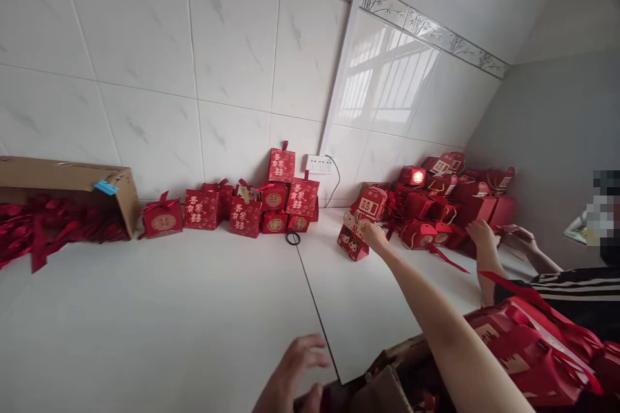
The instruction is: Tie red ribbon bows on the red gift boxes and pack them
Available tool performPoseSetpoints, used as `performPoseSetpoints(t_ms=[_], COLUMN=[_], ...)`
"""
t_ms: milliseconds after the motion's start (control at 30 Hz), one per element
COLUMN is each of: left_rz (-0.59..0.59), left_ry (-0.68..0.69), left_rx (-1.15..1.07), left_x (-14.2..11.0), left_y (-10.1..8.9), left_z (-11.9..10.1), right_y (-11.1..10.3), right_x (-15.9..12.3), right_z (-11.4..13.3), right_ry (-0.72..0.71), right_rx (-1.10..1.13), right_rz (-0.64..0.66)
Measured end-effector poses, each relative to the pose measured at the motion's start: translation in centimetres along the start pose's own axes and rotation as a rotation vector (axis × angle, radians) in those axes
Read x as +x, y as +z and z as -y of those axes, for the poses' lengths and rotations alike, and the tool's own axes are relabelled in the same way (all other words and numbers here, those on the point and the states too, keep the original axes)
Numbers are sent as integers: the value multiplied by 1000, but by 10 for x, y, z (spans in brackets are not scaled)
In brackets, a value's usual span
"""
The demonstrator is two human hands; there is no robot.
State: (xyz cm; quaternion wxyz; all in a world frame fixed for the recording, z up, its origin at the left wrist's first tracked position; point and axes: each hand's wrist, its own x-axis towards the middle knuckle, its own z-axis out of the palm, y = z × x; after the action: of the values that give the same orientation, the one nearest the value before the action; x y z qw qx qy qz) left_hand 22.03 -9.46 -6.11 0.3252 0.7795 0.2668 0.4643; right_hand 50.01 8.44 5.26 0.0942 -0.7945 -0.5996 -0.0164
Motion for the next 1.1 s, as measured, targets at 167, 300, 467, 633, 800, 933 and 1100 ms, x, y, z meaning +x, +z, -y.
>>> performPoseSetpoints(t_ms=[167,300,467,633,800,933,1100], left_rz=[-91,-356,-323,-506,-540,-442,-235], left_ry=[-113,-80,-16,-45,-30,-88,-96], left_rx=[175,316,491,628,674,739,554], left_x=[12,33,30,-8,-30,-42,-51], left_y=[-67,-109,-141,-136,-118,-101,-90], left_z=[7,11,20,36,38,37,37], right_y=[-3,-7,21,65,72,73,91], right_x=[-38,-94,-129,-140,-167,-186,-212], right_z=[55,107,165,217,247,237,216], right_ry=[-247,-650,-1024,-726,-749,-622,-356], right_rx=[200,395,588,670,856,1127,1466], right_rz=[-73,29,96,199,297,435,98])
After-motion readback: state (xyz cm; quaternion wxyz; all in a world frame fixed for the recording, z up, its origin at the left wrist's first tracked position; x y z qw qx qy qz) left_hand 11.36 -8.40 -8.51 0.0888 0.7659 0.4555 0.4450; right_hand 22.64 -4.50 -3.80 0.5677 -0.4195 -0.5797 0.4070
